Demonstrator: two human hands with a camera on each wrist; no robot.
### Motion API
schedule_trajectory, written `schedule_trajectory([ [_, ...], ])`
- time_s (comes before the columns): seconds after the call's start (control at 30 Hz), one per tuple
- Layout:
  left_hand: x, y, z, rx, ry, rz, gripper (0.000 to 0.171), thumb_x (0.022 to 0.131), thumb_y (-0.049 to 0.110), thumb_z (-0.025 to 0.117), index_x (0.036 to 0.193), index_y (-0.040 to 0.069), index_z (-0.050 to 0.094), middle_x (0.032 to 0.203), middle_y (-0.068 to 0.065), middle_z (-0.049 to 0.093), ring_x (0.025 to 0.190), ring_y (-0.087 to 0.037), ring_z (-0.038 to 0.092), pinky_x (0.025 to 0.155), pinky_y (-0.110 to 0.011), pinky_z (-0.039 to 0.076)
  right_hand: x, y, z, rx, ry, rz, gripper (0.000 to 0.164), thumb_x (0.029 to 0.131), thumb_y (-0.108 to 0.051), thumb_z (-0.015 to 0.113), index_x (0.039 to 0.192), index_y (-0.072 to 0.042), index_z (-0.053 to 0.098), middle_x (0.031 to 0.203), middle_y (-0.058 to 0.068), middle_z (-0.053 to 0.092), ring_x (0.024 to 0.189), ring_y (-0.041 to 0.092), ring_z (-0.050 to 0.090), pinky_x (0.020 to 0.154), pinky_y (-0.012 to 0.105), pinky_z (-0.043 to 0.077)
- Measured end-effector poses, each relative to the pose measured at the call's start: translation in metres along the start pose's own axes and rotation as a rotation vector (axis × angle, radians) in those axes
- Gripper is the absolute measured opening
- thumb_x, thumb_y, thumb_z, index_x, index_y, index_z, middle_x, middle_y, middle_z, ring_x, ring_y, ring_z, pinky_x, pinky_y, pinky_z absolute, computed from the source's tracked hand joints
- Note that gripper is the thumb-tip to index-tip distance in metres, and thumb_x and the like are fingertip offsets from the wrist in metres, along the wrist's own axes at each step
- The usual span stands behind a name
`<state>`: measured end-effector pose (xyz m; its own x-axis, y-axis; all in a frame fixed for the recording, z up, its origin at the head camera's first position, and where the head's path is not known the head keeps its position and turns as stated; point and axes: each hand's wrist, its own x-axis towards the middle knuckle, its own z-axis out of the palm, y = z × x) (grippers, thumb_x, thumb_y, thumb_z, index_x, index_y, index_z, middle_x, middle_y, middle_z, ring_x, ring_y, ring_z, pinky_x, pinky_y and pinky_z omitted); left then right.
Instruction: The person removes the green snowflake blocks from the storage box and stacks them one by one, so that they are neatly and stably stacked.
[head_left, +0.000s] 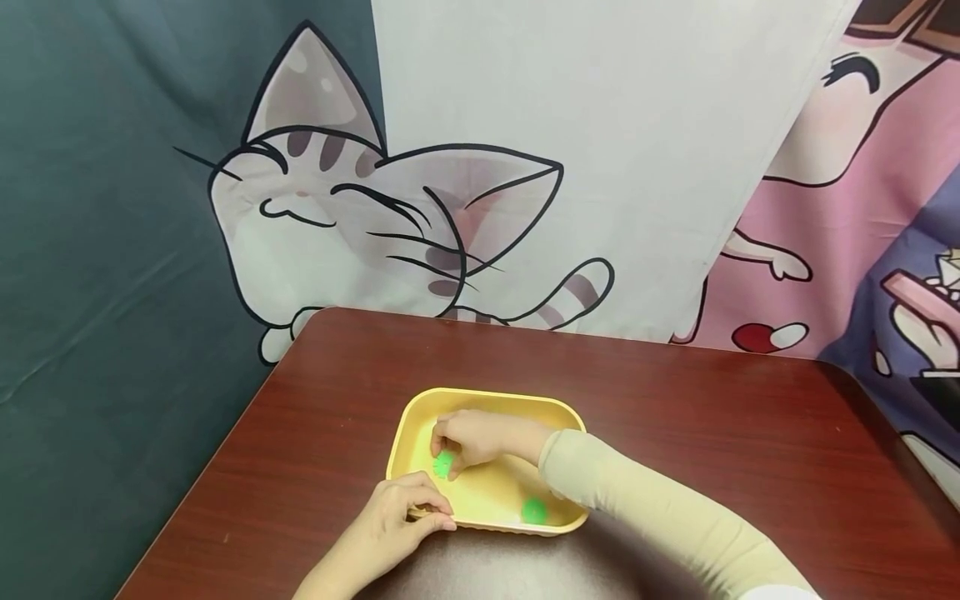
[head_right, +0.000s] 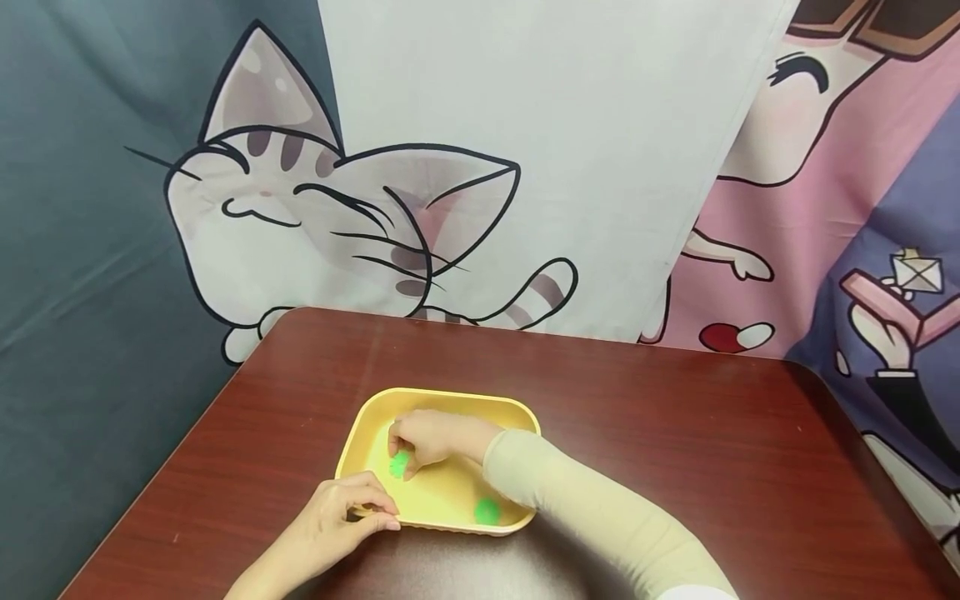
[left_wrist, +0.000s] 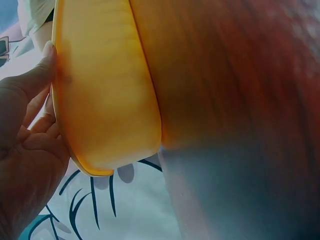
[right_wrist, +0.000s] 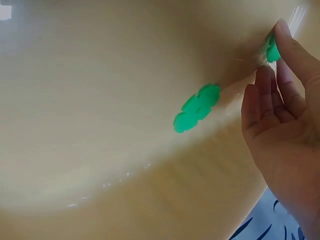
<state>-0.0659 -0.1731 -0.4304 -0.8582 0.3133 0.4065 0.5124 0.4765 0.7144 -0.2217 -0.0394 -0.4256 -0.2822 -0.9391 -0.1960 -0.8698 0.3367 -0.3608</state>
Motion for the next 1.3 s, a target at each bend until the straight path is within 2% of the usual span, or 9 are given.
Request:
schedule_trajectory([
  [0.13, 0.000, 0.000, 0.000, 0.003, 0.002, 0.000, 0.006, 0.075, 0.017, 0.075, 0.075, 0.018, 0.069, 0.076, 0.014, 0.059, 0.072, 0.003, 0.054, 0.062, -0.016, 0.046, 0.000, -0.006, 0.000, -0.032, 0.020, -0.038, 0.030, 0.074, -0.024, 0.078, 0.096, -0.014, 0.062, 0.086, -0.008, 0.055, 0.077, 0.001, 0.047, 0.071, 0.009, 0.038],
  [0.27, 0.000, 0.000, 0.000, 0.015, 0.008, 0.005, 0.007, 0.074, 0.016, 0.076, 0.074, 0.018, 0.069, 0.076, 0.014, 0.060, 0.073, 0.002, 0.054, 0.064, -0.016, 0.046, -0.001, -0.012, 0.001, -0.099, 0.040, -0.117, 0.033, 0.077, -0.023, 0.076, 0.105, -0.013, 0.062, 0.090, -0.005, 0.060, 0.080, 0.001, 0.052, 0.073, 0.009, 0.039],
  [0.47, 0.000, 0.000, 0.001, 0.019, 0.012, 0.006, 0.008, 0.072, 0.016, 0.076, 0.074, 0.018, 0.069, 0.075, 0.014, 0.059, 0.072, 0.003, 0.053, 0.062, -0.015, 0.045, -0.004, -0.016, 0.002, -0.229, 0.030, -0.164, 0.029, 0.082, -0.026, 0.071, 0.110, -0.017, 0.068, 0.099, -0.006, 0.057, 0.085, 0.000, 0.053, 0.080, 0.009, 0.041],
  [0.7, 0.000, 0.000, 0.001, 0.023, 0.014, 0.013, 0.007, 0.073, 0.017, 0.076, 0.074, 0.019, 0.069, 0.075, 0.014, 0.059, 0.072, 0.003, 0.053, 0.063, -0.014, 0.044, -0.006, -0.019, 0.003, -0.304, 0.026, -0.161, 0.018, 0.081, -0.026, 0.070, 0.098, -0.018, 0.070, 0.097, -0.005, 0.050, 0.077, 0.002, 0.049, 0.070, 0.011, 0.042],
  [0.9, 0.001, 0.000, 0.001, 0.016, 0.023, 0.035, 0.006, 0.074, 0.018, 0.075, 0.075, 0.017, 0.069, 0.077, 0.013, 0.061, 0.074, 0.001, 0.056, 0.064, -0.014, 0.045, -0.005, -0.023, -0.001, -0.412, 0.001, -0.161, 0.010, 0.073, -0.026, 0.071, 0.078, -0.020, 0.064, 0.080, -0.008, 0.046, 0.064, 0.004, 0.038, 0.058, 0.014, 0.037],
  [1.03, 0.000, 0.001, 0.001, 0.027, 0.020, 0.023, 0.005, 0.075, 0.020, 0.075, 0.075, 0.018, 0.070, 0.077, 0.014, 0.060, 0.073, 0.002, 0.055, 0.064, -0.015, 0.045, -0.006, -0.024, -0.005, -0.507, -0.021, -0.145, 0.018, 0.073, -0.032, 0.070, 0.068, -0.023, 0.056, 0.076, -0.009, 0.044, 0.061, 0.004, 0.037, 0.055, 0.017, 0.037],
  [1.17, -0.001, 0.001, 0.002, 0.035, 0.012, 0.005, 0.005, 0.077, 0.022, 0.074, 0.074, 0.021, 0.069, 0.076, 0.016, 0.059, 0.072, 0.003, 0.054, 0.062, -0.016, 0.044, -0.010, -0.021, -0.015, -0.479, 0.001, -0.148, 0.015, 0.072, -0.035, 0.069, 0.070, -0.023, 0.060, 0.077, -0.011, 0.049, 0.060, 0.003, 0.039, 0.054, 0.017, 0.037],
  [1.3, -0.002, 0.002, 0.002, 0.023, 0.012, 0.008, 0.005, 0.077, 0.021, 0.074, 0.074, 0.021, 0.069, 0.075, 0.016, 0.059, 0.071, 0.003, 0.053, 0.061, -0.015, 0.044, -0.020, -0.017, -0.033, -0.400, 0.066, -0.171, 0.013, 0.073, -0.032, 0.068, 0.081, -0.022, 0.068, 0.083, -0.012, 0.057, 0.066, 0.001, 0.047, 0.059, 0.016, 0.040],
])
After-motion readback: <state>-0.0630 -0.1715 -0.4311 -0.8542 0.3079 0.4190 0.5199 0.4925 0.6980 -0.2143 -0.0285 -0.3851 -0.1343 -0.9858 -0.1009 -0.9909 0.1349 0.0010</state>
